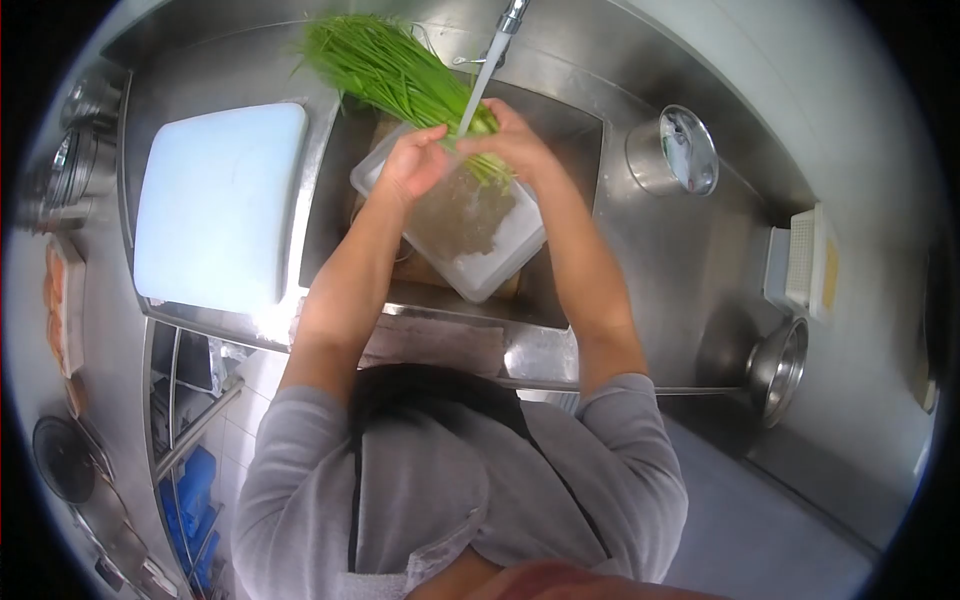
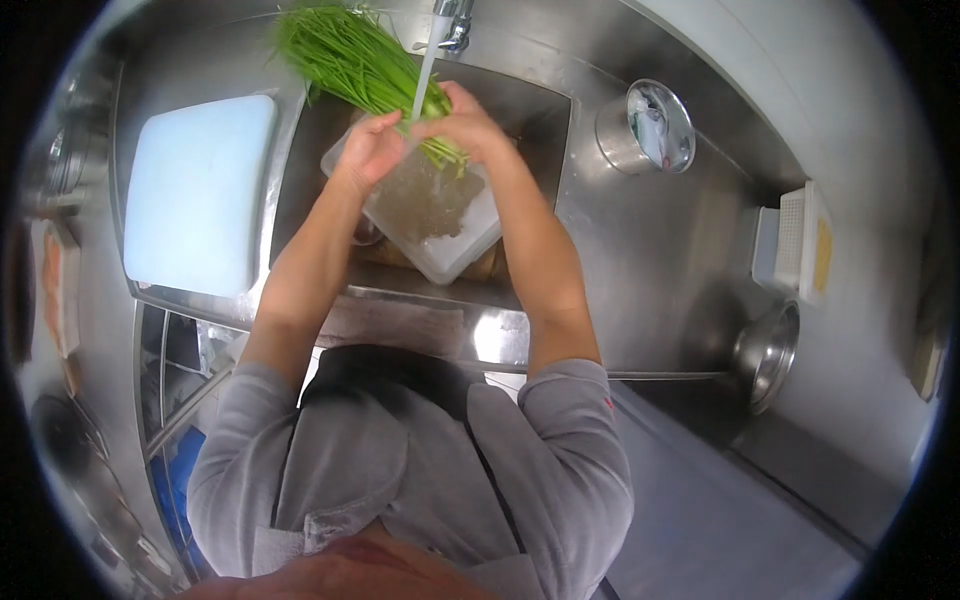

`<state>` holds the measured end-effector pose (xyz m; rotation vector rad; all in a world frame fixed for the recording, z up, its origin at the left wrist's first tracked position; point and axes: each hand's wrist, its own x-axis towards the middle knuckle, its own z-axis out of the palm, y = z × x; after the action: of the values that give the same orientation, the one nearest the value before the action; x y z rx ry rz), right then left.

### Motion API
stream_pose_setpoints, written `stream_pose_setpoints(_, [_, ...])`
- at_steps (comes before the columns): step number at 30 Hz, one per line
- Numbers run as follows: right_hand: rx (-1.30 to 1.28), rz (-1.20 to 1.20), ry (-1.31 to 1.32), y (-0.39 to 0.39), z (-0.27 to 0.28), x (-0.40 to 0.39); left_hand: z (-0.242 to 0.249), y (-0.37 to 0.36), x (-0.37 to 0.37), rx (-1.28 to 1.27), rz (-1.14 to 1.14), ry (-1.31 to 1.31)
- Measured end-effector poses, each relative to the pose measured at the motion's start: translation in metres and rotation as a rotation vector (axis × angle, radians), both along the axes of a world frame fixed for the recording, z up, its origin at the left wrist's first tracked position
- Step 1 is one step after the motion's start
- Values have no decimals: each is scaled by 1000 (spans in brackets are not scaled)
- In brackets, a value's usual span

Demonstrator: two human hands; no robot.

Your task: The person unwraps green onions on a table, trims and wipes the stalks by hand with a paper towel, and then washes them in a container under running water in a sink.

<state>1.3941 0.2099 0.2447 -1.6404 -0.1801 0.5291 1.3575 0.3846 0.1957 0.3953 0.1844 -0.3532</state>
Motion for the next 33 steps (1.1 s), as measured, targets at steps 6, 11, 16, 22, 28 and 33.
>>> stream_pose_setpoints(6, [178, -3, 195, 1, 3, -9, 6, 5, -3, 100, -27, 2])
stream_pose_setpoints(11, [141, -74, 241, 0, 10, -10, 0, 16, -9, 138, -86, -130])
stream_pose_setpoints(16, [-126, 99, -29, 9, 3, -21, -1, 11, -5, 106, 40, 89])
stream_pose_setpoints(22, [-447, 128, -193, 4, -9, -1, -6, 5, -4, 231, 75, 135])
stream_pose_setpoints(28, [-221, 327, 81, -7, 25, -5, 7, 13, -7, 125, 35, 90])
stream_pose_setpoints(33, [-634, 179, -120, 5, 14, 0, -7, 3, 1, 232, 108, 117])
